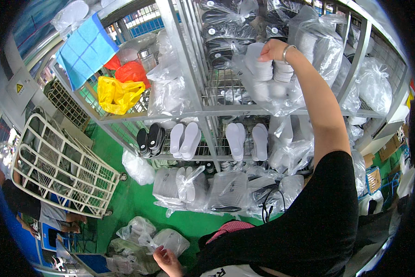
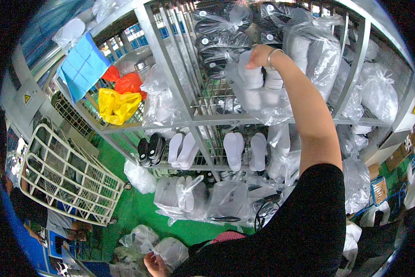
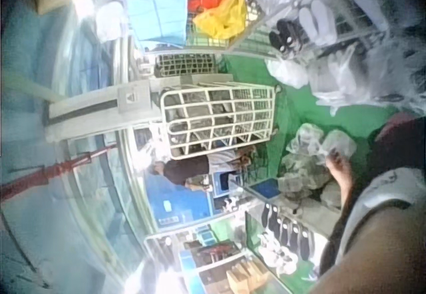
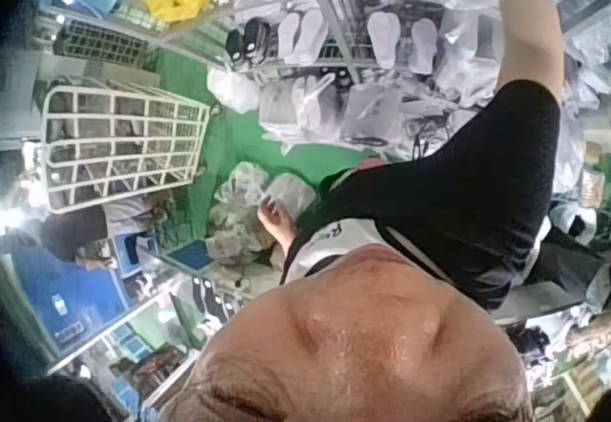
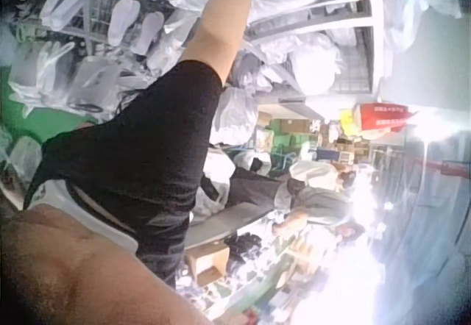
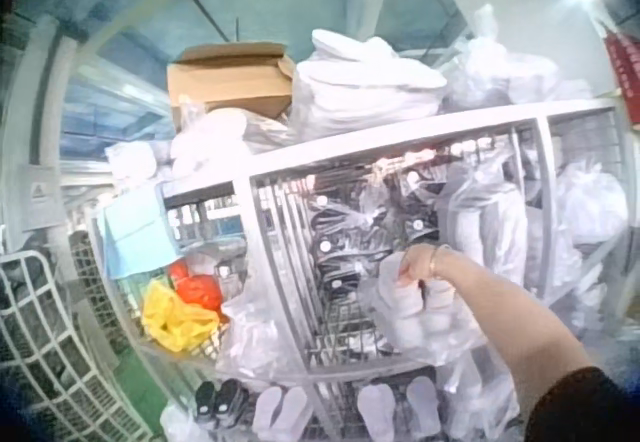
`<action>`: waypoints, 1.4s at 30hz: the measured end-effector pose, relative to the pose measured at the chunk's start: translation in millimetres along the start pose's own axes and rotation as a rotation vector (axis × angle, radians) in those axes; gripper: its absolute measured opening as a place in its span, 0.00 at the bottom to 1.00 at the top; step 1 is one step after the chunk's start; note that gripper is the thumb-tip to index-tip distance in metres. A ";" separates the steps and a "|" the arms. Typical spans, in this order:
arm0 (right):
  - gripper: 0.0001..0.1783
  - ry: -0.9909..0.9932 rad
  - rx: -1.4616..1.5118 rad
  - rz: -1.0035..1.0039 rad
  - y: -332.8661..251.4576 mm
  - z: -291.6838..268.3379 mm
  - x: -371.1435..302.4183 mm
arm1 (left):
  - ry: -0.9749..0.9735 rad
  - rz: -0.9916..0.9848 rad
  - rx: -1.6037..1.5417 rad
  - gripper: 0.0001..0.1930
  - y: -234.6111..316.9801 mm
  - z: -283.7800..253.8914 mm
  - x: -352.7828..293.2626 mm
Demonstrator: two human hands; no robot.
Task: The person picks up insoles from a shelf and a conveyor belt and inserts them into several pairs of sneakers, pressing them down into the footbed.
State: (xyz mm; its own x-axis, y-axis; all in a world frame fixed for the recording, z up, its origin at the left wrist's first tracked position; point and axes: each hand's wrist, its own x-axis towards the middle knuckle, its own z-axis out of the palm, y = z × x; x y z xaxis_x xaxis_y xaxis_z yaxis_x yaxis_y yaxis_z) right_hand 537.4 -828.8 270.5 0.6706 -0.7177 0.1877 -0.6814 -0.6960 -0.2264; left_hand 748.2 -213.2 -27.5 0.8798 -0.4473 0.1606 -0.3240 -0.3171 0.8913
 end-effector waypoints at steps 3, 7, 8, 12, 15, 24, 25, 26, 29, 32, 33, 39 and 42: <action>0.24 -0.135 0.007 0.125 -13.4 -8.9 7.5 | -0.012 -0.134 -0.009 0.16 40.0 14.1 4.0; 0.24 -0.164 0.031 0.157 -8.9 -14.6 6.8 | -0.008 -0.151 -0.049 0.15 38.8 21.9 2.6; 0.19 -0.122 -0.085 0.119 -7.8 -16.7 6.9 | -0.018 -0.172 -0.037 0.15 39.6 23.6 2.7; 0.10 0.525 -0.432 -0.080 -38.0 -17.3 -17.8 | -0.123 -0.277 -0.149 0.18 63.0 25.0 16.7; 0.03 0.807 -0.463 -0.466 -122.0 11.4 -68.2 | -0.196 -0.318 -0.419 0.21 98.6 37.3 39.7; 0.11 -0.353 0.113 -1.050 -221.0 89.1 -166.2 | -0.696 -0.520 -1.106 0.26 178.7 108.2 83.9; 0.09 -0.098 0.148 -0.869 -204.5 84.6 -148.3 | -0.661 -0.544 -1.078 0.26 172.9 102.1 85.7; 0.08 0.298 0.029 -0.821 -179.3 61.3 -133.6 | -0.662 -0.574 -1.055 0.25 165.4 99.6 87.9; 0.08 0.506 -0.163 -0.083 -90.7 25.2 -76.5 | -0.597 -0.697 -1.066 0.23 148.6 90.0 81.7; 0.16 0.555 -0.324 0.198 -9.7 6.7 -51.7 | -0.603 -0.744 -1.084 0.24 135.5 92.6 76.9; 0.17 0.384 -0.351 0.192 -0.2 -2.9 -49.5 | -0.608 -0.744 -1.087 0.24 130.0 92.6 75.3; 0.19 -0.049 -0.038 0.363 36.4 -24.5 -20.9 | -0.607 -0.754 -1.088 0.23 130.1 99.5 71.2; 0.14 -0.216 -0.276 0.433 8.6 -13.7 3.4 | -0.471 -0.781 -1.049 0.23 123.4 82.7 68.4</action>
State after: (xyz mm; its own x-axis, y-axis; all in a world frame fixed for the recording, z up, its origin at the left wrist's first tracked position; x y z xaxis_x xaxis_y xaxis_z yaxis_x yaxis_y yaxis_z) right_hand 529.8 -837.5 282.2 0.3374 -0.9384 -0.0740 -0.9401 -0.3399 0.0247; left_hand 739.6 -352.0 58.4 0.4434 -0.7501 -0.4906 0.7859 0.0621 0.6153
